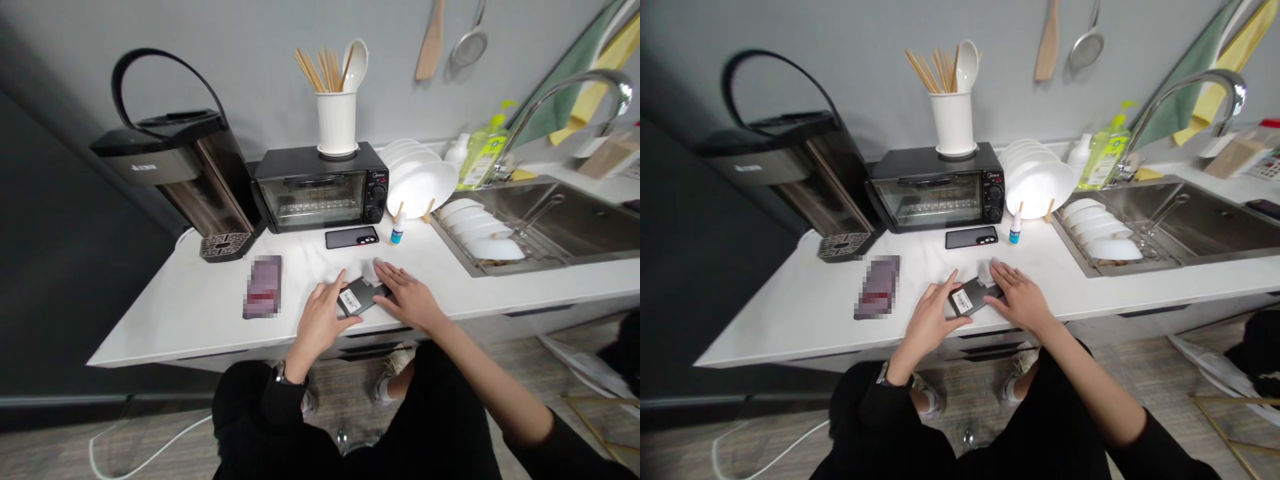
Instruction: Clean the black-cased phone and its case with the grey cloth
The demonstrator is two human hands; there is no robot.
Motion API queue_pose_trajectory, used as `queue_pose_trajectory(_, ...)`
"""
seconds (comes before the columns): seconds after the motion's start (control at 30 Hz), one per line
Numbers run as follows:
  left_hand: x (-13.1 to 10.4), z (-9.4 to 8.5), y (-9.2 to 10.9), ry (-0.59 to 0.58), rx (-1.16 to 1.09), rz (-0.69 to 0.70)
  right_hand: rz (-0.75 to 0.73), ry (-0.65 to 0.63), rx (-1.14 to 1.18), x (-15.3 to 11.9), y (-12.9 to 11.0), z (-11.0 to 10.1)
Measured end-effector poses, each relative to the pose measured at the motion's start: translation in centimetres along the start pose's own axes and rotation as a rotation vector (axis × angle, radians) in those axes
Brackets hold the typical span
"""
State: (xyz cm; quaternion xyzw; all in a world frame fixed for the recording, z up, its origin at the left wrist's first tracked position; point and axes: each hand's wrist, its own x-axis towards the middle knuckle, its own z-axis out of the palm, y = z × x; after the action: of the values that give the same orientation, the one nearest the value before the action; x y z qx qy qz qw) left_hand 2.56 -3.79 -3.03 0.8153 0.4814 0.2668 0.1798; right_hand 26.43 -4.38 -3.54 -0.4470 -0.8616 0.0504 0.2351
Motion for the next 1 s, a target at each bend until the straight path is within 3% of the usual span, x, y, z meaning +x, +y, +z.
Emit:
queue_pose_trajectory(0.13, 0.0, 0.0, 0.0, -0.012, -0.003, 0.011, -0.179, -0.085, 0.103, -0.4, 0.0, 0.2)
queue_pose_trajectory(0.27, 0.0, 0.0, 0.0, -0.008, -0.013, -0.002, -0.015, 0.012, 0.037, -0.4, 0.1, 0.2)
queue_pose_trajectory(0.37, 0.0, -0.1, 0.1, -0.011, -0.019, -0.002, -0.143, -0.087, 0.103, -0.3, 0.0, 0.2)
queue_pose_trajectory(0.5, 0.1, -0.1, 0.1, -0.007, -0.018, -0.013, 0.004, -0.012, 0.024, -0.1, 0.4, 0.1)
queue_pose_trajectory(0.63, 0.2, -0.1, 0.2, -0.013, -0.003, -0.022, -0.114, -0.086, 0.054, 0.3, 0.9, -0.1)
queue_pose_trajectory(0.73, 0.2, -0.2, 0.3, -0.015, -0.008, -0.020, 0.001, -0.030, 0.001, 0.6, 0.7, -0.2)
queue_pose_trajectory(0.87, 0.1, -0.1, 0.3, -0.007, -0.031, -0.014, -0.194, -0.121, 0.094, 0.7, -0.5, 0.3)
queue_pose_trajectory(1.0, 0.0, 0.2, 0.2, 0.026, -0.040, -0.026, -0.018, -0.006, 0.038, 1.0, -0.6, 0.8)
